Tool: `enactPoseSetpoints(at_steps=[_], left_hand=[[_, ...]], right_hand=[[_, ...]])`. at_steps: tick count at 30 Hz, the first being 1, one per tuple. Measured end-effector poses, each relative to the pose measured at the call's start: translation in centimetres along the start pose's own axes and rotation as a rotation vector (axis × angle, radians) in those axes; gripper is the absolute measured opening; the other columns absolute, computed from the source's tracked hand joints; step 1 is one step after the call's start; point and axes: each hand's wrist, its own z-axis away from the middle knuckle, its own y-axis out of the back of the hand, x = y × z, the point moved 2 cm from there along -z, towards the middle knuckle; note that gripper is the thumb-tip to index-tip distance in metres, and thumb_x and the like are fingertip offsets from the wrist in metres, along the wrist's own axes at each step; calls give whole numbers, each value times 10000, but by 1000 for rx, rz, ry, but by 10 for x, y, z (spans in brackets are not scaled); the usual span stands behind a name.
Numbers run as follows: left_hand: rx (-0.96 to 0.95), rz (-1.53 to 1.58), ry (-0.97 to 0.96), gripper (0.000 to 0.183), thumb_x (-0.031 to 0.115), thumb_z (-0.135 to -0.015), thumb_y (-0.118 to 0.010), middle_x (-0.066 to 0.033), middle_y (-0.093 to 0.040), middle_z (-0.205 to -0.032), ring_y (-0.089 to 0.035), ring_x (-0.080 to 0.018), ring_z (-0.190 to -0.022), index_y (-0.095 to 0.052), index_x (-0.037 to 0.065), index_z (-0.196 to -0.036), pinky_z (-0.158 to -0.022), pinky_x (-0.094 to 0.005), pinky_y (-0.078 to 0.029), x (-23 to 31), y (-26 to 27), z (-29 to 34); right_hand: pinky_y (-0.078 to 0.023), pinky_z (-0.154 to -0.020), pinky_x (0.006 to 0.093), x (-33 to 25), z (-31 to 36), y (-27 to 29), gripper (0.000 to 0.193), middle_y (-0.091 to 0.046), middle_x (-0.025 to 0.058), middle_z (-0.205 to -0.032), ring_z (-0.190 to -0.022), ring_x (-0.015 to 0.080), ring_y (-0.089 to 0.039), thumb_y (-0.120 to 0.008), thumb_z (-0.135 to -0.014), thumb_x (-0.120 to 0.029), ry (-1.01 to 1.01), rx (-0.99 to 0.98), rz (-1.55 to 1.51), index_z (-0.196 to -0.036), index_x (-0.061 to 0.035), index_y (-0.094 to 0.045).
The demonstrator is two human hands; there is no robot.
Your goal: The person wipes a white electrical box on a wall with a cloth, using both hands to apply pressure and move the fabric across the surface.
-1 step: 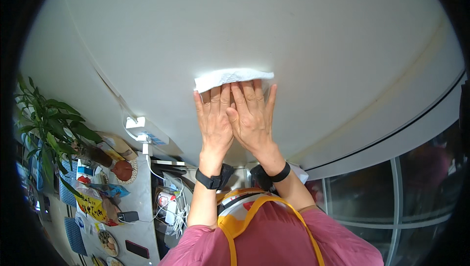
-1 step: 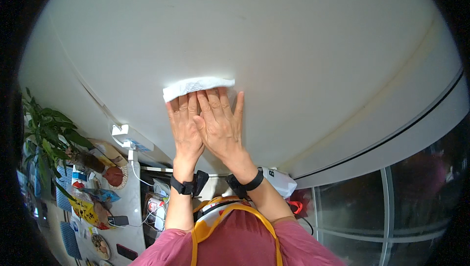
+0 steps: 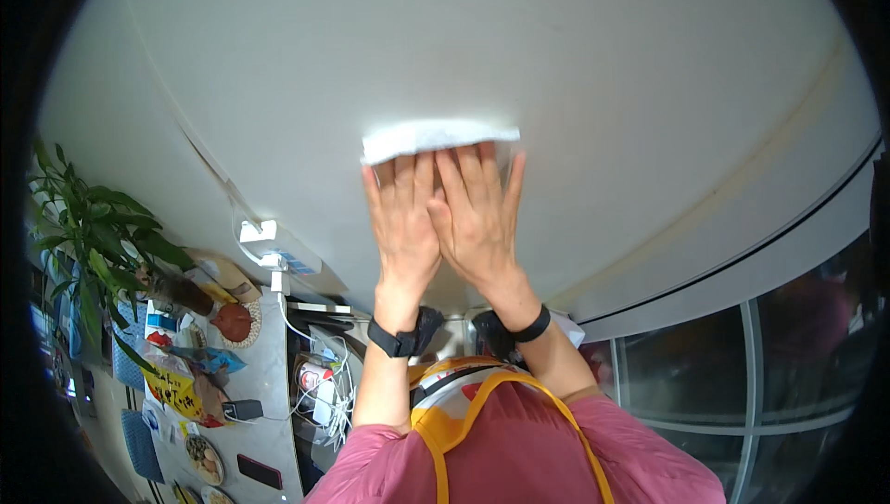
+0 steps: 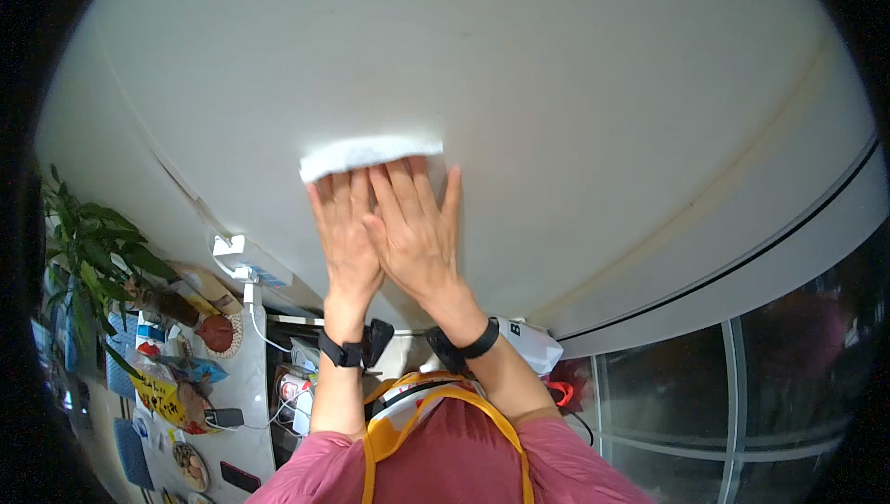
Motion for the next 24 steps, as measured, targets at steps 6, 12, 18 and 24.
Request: enactPoseSetpoints(at_steps=[6, 12, 18, 24], left_hand=[[300, 92, -49, 580, 226, -955, -469, -180, -279, -1553, -194, -386, -1457, -340, 40, -1490, -1180, -547, -113, -9, 51, -67], [107, 107, 46, 579, 293, -986, -439, -213, -275, -1549, -175, -396, -1461, -340, 12, -1482, -1182, -553, -114, -34, 25, -1], [345, 109, -43, 598, 322, -1011, -415, -241, -227, -1555, -151, -424, -1458, -280, 17, -1508, -1180, -544, -133, -79, 66, -57], [237, 39, 56, 635, 345, -1002, -435, -235, -218, -1559, -130, -420, -1464, -255, 11, -1511, -1183, -543, -109, -79, 35, 6]], right_hand=[[-35, -1133, 634, -26, -75, 28, 471, -403, 161, -1487, -1431, 368, -282, -454, -995, -326, 150, 184, 21, -1344, -20, -530], [-36, -1152, 610, -37, -19, -18, 512, -417, 176, -1476, -1433, 356, -288, -478, -977, -346, 98, 12, -64, -1375, -27, -515], [-85, -1154, 591, -77, -100, -10, 467, -468, 128, -1442, -1382, 307, -381, -569, -909, -310, 254, 238, -71, -1293, -45, -590], [-53, -1174, 585, -69, -35, -49, 466, -474, 117, -1442, -1395, 295, -369, -559, -923, -326, 244, 118, -36, -1306, -63, -590]])
